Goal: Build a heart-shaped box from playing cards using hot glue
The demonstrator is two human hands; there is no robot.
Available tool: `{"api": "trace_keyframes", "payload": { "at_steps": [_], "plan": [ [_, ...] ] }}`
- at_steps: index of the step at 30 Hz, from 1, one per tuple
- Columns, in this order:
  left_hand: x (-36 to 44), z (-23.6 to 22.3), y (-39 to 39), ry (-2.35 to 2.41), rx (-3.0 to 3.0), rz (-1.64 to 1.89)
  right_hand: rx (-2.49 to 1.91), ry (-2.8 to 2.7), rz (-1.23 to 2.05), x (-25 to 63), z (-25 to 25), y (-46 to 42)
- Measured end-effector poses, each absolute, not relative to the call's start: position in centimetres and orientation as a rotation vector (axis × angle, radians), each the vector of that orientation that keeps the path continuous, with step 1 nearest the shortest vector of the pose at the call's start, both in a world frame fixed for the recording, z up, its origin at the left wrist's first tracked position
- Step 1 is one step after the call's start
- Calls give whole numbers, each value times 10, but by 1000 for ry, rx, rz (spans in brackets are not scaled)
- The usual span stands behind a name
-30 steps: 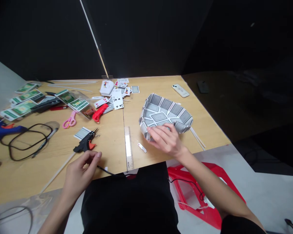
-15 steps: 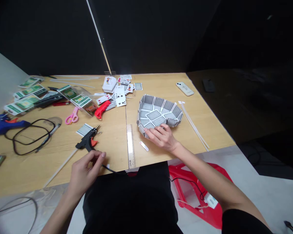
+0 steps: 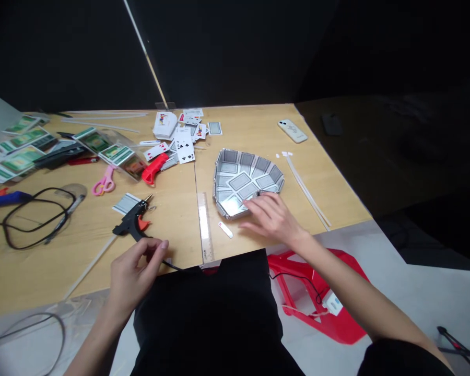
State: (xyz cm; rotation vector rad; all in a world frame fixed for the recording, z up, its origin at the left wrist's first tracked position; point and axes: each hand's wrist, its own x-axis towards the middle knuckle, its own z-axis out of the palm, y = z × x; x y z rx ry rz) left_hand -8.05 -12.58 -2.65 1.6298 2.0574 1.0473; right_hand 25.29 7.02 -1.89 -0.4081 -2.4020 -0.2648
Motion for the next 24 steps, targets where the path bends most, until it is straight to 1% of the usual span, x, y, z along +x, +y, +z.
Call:
{"api": "trace_keyframes", "payload": {
  "at_steps": [3, 7, 13, 17, 24],
  "plan": [
    [-77, -26, -126, 2074, 1599, 1066, -661, -2240, -216, 279, -14, 62],
    [-74, -27, -124, 2045, 1605, 1053, -876, -2145, -161, 307, -20, 47],
    [-67, -27, -114, 1968, 1792, 1089, -1136, -2151, 24, 312, -37, 31],
    [-61, -25, -111, 1838, 1923, 1102, -1199, -2137, 197, 297, -44, 29],
    [-56, -18, -116, 1736, 1919, 1158, -1175, -2017, 468, 255, -52, 13]
  ]
}}
